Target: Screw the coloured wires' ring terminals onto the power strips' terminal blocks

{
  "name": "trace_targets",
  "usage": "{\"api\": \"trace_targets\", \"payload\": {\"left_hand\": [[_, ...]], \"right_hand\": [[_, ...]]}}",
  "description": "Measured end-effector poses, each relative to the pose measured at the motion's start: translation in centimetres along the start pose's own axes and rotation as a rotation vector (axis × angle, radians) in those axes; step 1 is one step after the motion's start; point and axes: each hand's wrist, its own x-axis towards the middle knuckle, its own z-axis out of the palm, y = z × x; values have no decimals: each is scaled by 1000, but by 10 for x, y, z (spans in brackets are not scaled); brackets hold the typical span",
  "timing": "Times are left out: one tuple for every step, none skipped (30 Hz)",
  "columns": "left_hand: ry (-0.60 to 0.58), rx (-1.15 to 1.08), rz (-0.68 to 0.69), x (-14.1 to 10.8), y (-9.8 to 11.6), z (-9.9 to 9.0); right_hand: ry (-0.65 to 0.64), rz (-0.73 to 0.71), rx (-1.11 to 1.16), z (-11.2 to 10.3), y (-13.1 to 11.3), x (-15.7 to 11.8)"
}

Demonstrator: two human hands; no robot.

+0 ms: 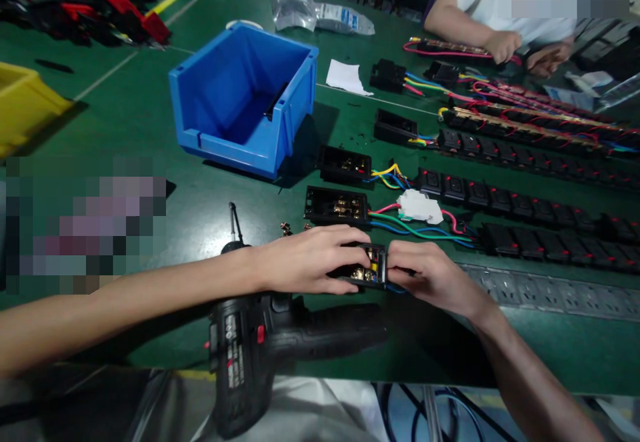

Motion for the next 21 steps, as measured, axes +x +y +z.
{"api": "trace_targets", "payload": {"left_hand": [[-5,16,4,0,0,0],[-14,38,8,1,0,-1],[-25,65,14,1,0,-1],[-35,93,21,2,-1,-1],[-42,120,27,2,-1,-1],[-46,144,29,2,-1,-1],[-49,162,28,2,-1,0],[-49,175,25,2,-1,0],[-48,185,19,2,-1,1],[-48,193,13,2,-1,1],[-50,200,8,2,0,2],[-55,208,2,2,0,2],[-60,218,-3,1,0,2],[-65,233,-9,1,0,3],[-71,251,-13,1,1,3],[-78,271,-15,0,1,4],[-83,291,-16,0,1,4],[-88,305,-15,0,1,4],[-93,313,-14,0,2,4],[-97,315,-14,0,2,4],[-100,312,-16,0,2,4]], "right_hand": [[4,-2,7,0,0,0],[6,-3,6,1,0,0],[7,-2,-1,1,0,1],[7,-2,-10,2,1,1],[6,-3,-17,2,1,1],[2,-3,-23,2,1,1],[-3,0,-28,2,1,2],[-8,8,-32,2,1,2],[-14,22,-38,1,1,2],[-21,40,-47,1,0,3],[-27,57,-59,0,0,3],[-33,71,-74,-1,-1,3],[-39,83,-91,-1,-1,3],[-46,90,-108,-2,-2,3],[-50,91,-126,-2,-3,3],[-50,91,-144,-2,-3,3],[-46,93,-161,-2,-3,3],[-39,96,-175,-1,-4,3],[-31,98,-184,-1,-4,2],[-24,101,-188,0,-4,2],[-21,105,-184,0,-4,2]]}}
